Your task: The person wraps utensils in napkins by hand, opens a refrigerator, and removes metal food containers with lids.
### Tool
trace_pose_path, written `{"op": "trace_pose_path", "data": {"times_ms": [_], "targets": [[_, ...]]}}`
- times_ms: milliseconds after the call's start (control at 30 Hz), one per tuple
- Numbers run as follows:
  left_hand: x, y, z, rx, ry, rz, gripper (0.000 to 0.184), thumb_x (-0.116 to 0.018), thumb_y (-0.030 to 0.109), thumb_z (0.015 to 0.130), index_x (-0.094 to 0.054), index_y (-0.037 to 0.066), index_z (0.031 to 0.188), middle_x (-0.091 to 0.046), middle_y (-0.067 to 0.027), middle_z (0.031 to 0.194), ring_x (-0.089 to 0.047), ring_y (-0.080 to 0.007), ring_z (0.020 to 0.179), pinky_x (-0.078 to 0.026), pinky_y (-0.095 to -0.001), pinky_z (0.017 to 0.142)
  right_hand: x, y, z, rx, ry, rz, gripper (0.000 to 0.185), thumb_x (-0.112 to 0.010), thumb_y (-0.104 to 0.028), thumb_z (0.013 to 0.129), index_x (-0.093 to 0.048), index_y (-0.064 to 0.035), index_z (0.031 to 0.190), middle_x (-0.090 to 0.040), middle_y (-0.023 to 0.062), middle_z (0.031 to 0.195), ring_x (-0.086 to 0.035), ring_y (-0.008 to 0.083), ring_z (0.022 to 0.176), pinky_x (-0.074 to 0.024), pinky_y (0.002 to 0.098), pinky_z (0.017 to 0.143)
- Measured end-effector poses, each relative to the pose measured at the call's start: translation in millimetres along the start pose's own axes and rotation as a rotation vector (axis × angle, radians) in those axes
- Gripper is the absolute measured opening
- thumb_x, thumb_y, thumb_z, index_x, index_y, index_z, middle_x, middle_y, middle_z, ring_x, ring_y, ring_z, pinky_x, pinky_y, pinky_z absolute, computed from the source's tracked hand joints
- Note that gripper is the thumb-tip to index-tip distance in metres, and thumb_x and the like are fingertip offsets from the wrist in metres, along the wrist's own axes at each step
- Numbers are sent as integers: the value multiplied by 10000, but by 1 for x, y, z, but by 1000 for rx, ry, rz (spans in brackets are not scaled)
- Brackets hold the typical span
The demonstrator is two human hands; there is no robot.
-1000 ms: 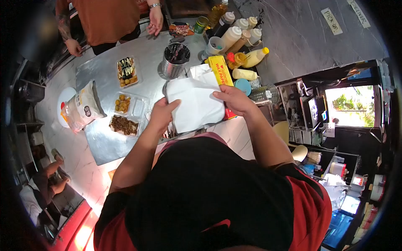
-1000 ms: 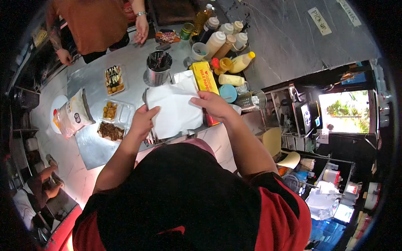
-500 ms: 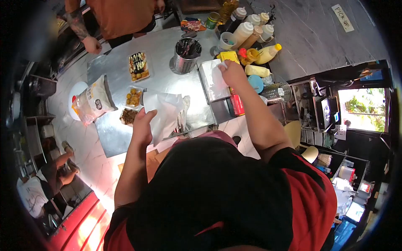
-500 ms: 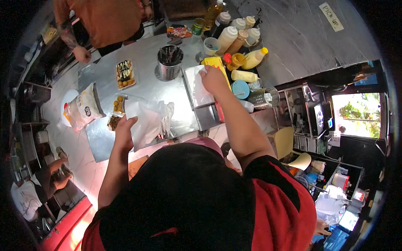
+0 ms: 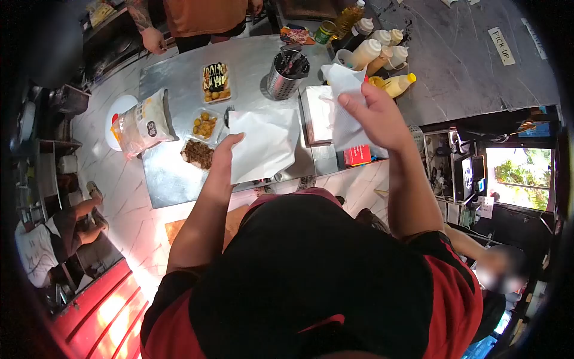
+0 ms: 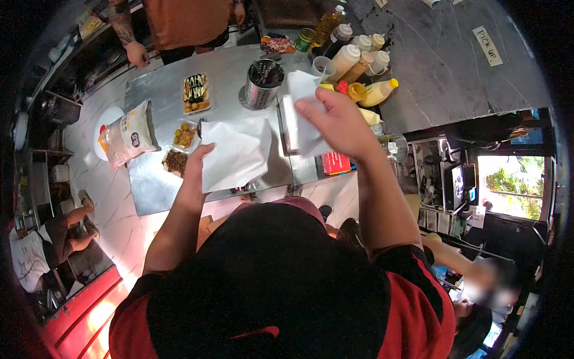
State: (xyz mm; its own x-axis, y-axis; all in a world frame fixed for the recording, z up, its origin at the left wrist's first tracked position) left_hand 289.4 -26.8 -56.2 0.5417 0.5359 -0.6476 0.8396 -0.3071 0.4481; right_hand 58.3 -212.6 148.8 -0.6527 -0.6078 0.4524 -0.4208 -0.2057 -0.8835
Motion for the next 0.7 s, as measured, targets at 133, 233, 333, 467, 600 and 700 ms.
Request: {"op": "trace_pose_path", "data": {"times_ms": [133, 233, 333, 467, 600, 700], "targets": [[-9, -11, 24, 32, -89, -98, 576, -559, 304, 971, -546, -9, 1455, -692, -203, 1318, -688, -389, 1199, -537, -517, 1066, -45, -12, -20, -22, -175, 401, 397, -668, -308, 1069, -652, -4, 1324, -732, 35, 1135, -673, 120, 1019, -545, 306, 889], [-16, -19, 26, 33, -157, -169, 534, -557, 304, 966, -602, -29, 1381, -719, -205, 1267, -715, -370, 1149, -561, -485, 1031, -69, 18, -23, -140, -172, 625, 414, -654, -272, 1075, -615, -7, 1391, -710, 58, 1240, -669, 148, 1108, -542, 324, 957], [-12, -27, 30, 51, -143, -203, 504, -517, 293, 985, -622, -30, 1356, -722, -197, 1270, -716, -355, 1145, -562, -478, 1033, -84, 64, -24, -249, -108, 748, 427, -657, -260, 1071, -603, -9, 1412, -703, 71, 1271, -665, 156, 1138, -540, 337, 988], [-12, -32, 31, -13, -236, -280, 487, -483, 279, 1022, -631, -61, 1337, -726, -206, 1256, -728, -337, 1129, -589, -457, 1009, -102, 106, -34, -346, -41, 784, 436, -651, -243, 1073, -582, -2, 1430, -699, 82, 1288, -666, 160, 1147, -539, 339, 996], [1, -37, 36, -26, -247, -204, 472, -478, 256, 1033, -628, -82, 1326, -719, -221, 1260, -732, -331, 1119, -598, -451, 989, -115, 133, -33, -389, 72, 728, 427, -646, -197, 1075, -569, -6, 1449, -688, 96, 1338, -675, 186, 1172, -543, 355, 1020], [-3, -35, 28, -93, -286, -182, 472, -479, 258, 1036, -623, -74, 1340, -709, -218, 1281, -724, -333, 1130, -588, -453, 1001, -120, 131, -37, -383, 55, 671, 412, -632, -194, 1084, -572, 1, 1441, -689, 96, 1326, -674, 179, 1163, -543, 334, 1009]]}}
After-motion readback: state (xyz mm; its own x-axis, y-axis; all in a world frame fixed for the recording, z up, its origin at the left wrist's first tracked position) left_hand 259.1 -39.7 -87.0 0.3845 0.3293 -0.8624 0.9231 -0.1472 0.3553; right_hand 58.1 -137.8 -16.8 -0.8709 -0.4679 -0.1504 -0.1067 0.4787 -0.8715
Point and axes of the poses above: each hand's wrist, its own z-axis towards the middle knuckle, its own x-axis out of the back of the hand, y = z × x, the point moved 6 cm from there along z, towards the middle knuckle
